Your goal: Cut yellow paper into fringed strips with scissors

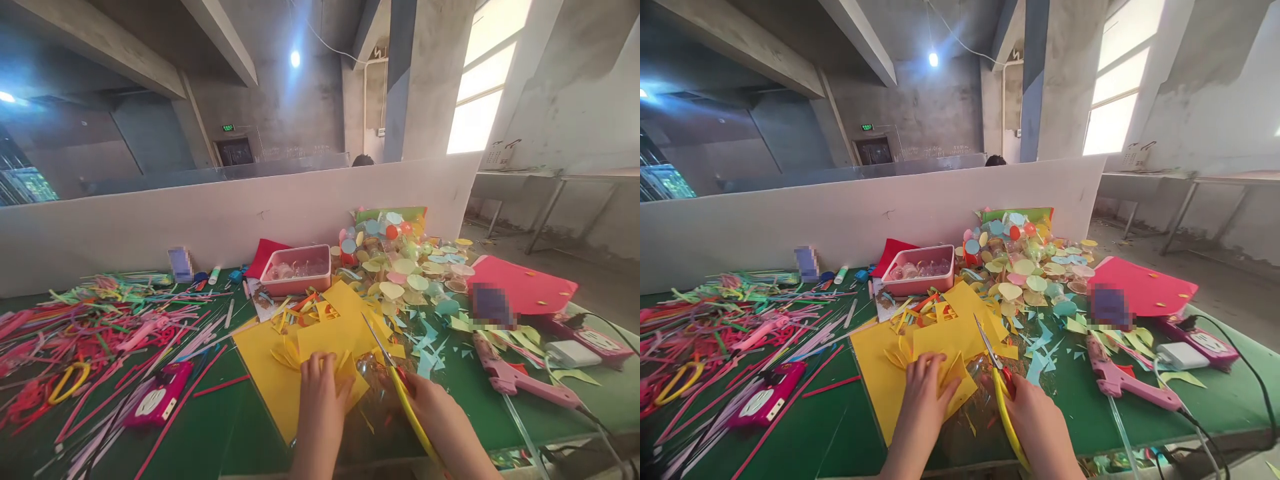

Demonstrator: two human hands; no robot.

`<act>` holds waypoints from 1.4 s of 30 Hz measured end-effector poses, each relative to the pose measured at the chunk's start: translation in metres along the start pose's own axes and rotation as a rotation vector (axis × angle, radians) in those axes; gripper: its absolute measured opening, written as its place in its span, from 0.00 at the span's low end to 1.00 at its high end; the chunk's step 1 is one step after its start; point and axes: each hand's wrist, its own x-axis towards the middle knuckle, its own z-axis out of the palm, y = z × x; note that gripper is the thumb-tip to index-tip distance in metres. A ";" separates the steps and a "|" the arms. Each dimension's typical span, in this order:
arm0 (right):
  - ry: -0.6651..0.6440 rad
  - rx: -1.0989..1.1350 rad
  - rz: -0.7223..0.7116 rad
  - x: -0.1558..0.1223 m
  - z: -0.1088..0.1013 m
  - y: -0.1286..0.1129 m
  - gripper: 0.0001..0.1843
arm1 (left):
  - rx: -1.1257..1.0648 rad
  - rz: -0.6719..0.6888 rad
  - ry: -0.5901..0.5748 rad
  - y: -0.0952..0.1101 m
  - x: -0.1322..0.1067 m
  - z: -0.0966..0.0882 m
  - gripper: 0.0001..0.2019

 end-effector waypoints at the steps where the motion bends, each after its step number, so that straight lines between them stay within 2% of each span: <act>1: -0.026 -0.056 0.022 0.000 -0.001 0.000 0.26 | -0.005 0.008 -0.042 0.001 0.001 0.005 0.07; 3: -0.087 -0.132 0.057 0.001 -0.002 0.001 0.25 | -0.023 -0.006 -0.086 0.002 0.001 0.012 0.06; 5: -0.094 -0.176 0.077 0.002 -0.004 0.002 0.24 | -0.060 -0.050 -0.089 0.002 0.000 0.013 0.08; 8: -0.085 -0.199 0.080 0.003 -0.005 0.004 0.21 | -0.167 -0.148 -0.093 0.003 -0.006 0.005 0.07; 11: -0.082 -0.205 0.067 0.002 -0.003 0.006 0.19 | -0.311 -0.262 -0.093 0.005 -0.010 -0.006 0.11; 14: -0.029 -0.177 -0.045 0.003 0.004 0.009 0.16 | -0.446 -0.353 -0.051 0.006 -0.010 -0.014 0.13; 17: 0.115 -0.152 -0.213 0.005 0.016 0.015 0.11 | -0.551 -0.426 -0.005 0.008 -0.007 -0.019 0.14; 20: 0.196 -0.158 -0.272 0.009 0.023 0.022 0.10 | -0.635 -0.477 0.020 0.010 -0.006 -0.019 0.16; 25: 0.227 -0.154 -0.330 0.016 0.030 0.031 0.10 | -0.688 -0.515 0.023 0.016 -0.008 -0.017 0.19; 28: 0.293 -0.146 -0.344 0.020 0.039 0.035 0.12 | -0.663 -0.514 0.021 0.018 -0.010 -0.018 0.19; 31: 0.357 -0.121 -0.374 0.025 0.044 0.037 0.15 | -0.632 -0.474 0.033 0.018 -0.010 -0.020 0.21; 34: 0.391 -0.092 -0.430 0.025 0.037 0.033 0.15 | -0.594 -0.413 0.047 0.022 -0.010 -0.024 0.21; 37: 0.351 0.059 -0.529 0.013 0.021 0.016 0.15 | -0.594 -0.400 0.013 0.032 -0.009 -0.028 0.19; 40: 0.155 0.333 -0.625 -0.008 0.011 -0.007 0.18 | -0.630 -0.404 -0.031 0.044 -0.010 -0.029 0.19; 42: 0.074 0.460 -0.647 -0.020 0.011 -0.019 0.16 | -0.659 -0.400 -0.043 0.050 -0.012 -0.028 0.19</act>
